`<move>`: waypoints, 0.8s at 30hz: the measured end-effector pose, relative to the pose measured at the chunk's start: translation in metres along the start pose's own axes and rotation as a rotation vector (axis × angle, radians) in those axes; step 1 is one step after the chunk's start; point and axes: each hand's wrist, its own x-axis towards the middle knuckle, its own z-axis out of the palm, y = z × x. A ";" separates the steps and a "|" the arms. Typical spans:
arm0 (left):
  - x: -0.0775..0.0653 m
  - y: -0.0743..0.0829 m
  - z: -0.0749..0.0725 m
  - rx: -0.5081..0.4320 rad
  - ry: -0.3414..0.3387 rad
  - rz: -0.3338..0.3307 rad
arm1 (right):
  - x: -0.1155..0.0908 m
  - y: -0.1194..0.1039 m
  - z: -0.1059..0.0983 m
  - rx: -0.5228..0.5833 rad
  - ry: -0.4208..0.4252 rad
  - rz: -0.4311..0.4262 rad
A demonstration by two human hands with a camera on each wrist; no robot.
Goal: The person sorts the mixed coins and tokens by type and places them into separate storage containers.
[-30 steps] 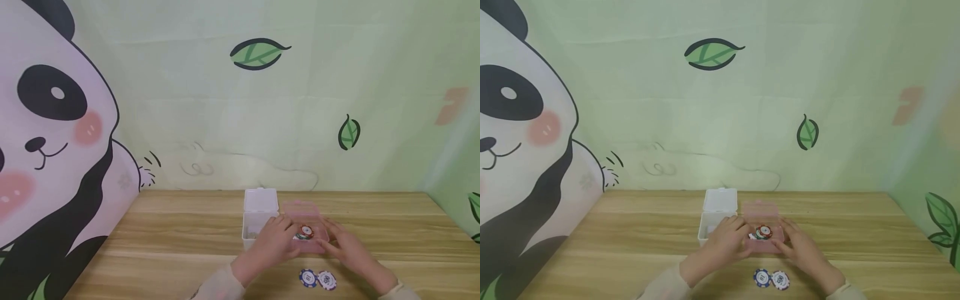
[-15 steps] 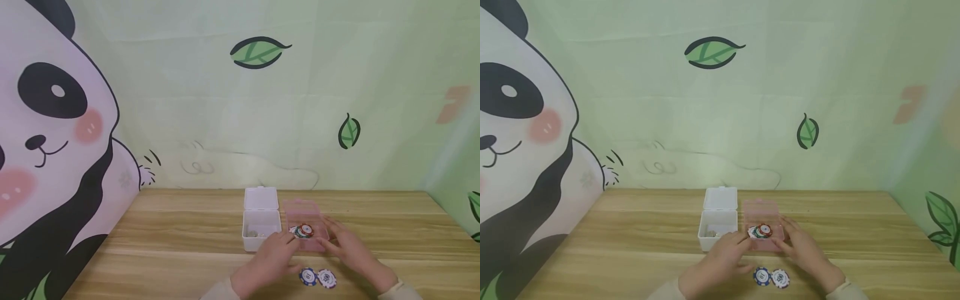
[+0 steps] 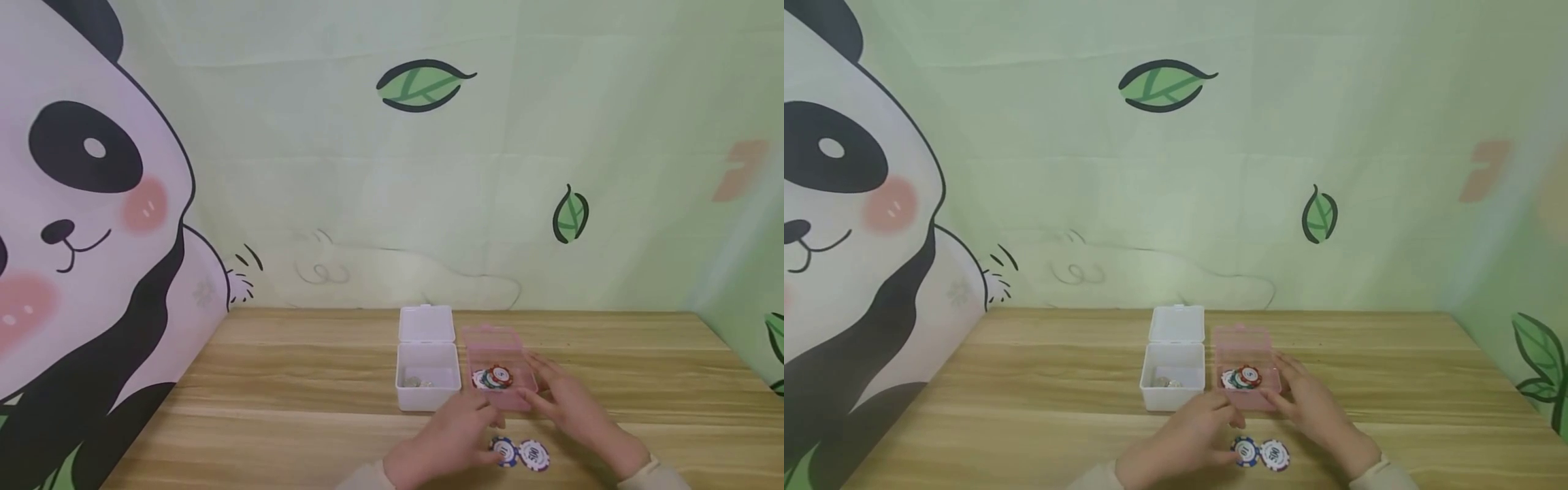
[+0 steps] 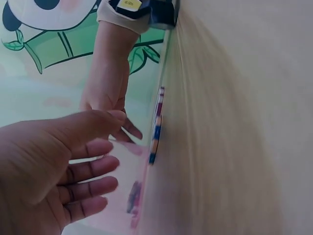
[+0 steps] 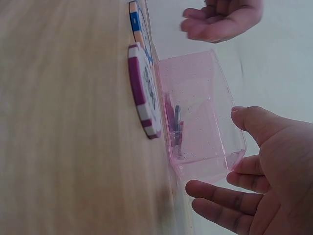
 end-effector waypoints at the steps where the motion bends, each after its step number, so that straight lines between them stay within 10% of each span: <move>1: 0.000 0.000 0.002 0.001 -0.007 0.001 | 0.000 0.000 0.000 -0.003 -0.002 0.004; 13: -0.002 0.000 0.019 -0.104 -0.149 -0.098 | 0.000 -0.001 0.002 -0.004 0.004 -0.007; 24: -0.003 -0.001 0.026 -0.165 -0.149 -0.150 | 0.000 0.000 0.002 0.010 0.003 -0.008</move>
